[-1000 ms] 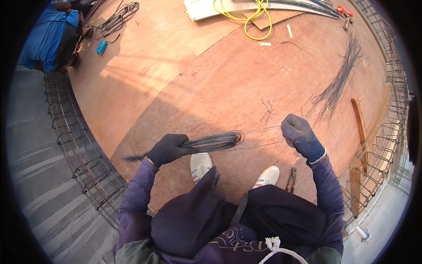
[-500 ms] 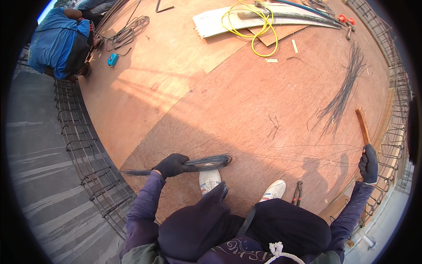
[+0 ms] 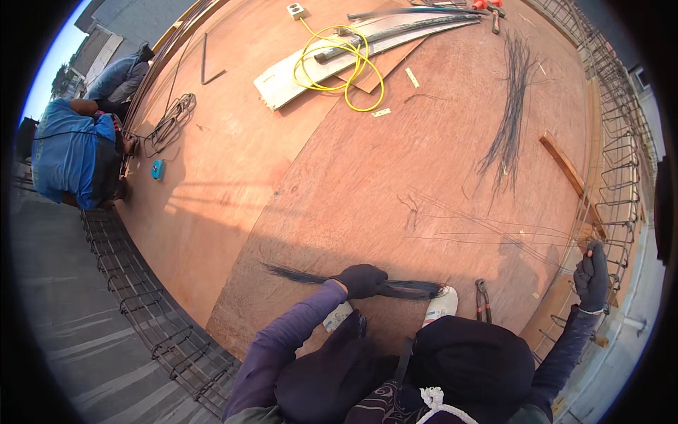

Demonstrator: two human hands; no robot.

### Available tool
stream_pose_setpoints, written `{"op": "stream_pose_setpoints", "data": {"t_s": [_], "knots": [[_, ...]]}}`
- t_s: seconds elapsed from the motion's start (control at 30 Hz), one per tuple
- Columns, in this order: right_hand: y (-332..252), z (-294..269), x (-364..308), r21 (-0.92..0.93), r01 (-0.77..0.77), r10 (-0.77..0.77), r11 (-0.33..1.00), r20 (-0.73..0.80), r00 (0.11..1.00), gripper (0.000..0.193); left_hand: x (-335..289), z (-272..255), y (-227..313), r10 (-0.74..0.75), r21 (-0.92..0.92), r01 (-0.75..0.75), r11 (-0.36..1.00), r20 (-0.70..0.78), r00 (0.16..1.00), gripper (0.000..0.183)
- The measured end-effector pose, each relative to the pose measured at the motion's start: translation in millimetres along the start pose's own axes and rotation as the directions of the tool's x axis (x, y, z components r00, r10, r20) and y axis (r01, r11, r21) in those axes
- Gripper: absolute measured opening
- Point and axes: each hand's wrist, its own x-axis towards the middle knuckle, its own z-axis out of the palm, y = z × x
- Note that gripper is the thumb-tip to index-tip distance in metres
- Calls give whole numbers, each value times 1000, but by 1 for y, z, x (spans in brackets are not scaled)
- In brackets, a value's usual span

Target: The person sits on a construction floor and repeatedly picks up wire ties, bends them, and twists them into loops using pliers. The person handles bundles of wire ties and places the finished loops on the floor.

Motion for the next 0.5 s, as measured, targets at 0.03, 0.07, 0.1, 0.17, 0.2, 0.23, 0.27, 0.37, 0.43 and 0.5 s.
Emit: {"op": "stream_pose_setpoints", "data": {"t_s": [0.03,0.07,0.1,0.17,0.2,0.23,0.27,0.37,0.43,0.5], "knots": [[1,16,-15,8,13,-14,1000,90,996,22,4,-4,19,-38,25,39,999,-58,998,50],[5,29,-27,-5,20,-20,1000,66,998,23,-1,-18,39,-69,51,76,996,-120,990,52],[7,29,-38,-25,-11,13,1000,83,996,25,-2,-17,46,-20,75,38,996,-231,973,55],[12,44,-59,-150,20,-6,989,96,995,26,-18,-27,68,151,281,-55,958,-332,931,60],[15,43,-65,-41,-79,83,996,117,990,25,-25,-36,80,173,287,-77,955,-325,930,61],[24,43,-73,-89,-63,73,994,112,991,25,-37,-53,104,161,224,-96,970,-292,943,60],[33,47,-80,-70,-67,74,995,108,991,26,-50,-69,114,160,123,-146,982,-119,980,59],[53,71,-84,-54,-61,69,997,170,983,24,-75,-138,170,164,-104,-141,984,260,951,59],[69,98,-82,-247,8,35,969,173,984,27,-80,-162,231,297,53,-292,955,-132,946,33],[91,123,-72,-178,362,-287,915,343,894,28,-59,-173,269,527,420,-370,828,-361,769,47]]}}
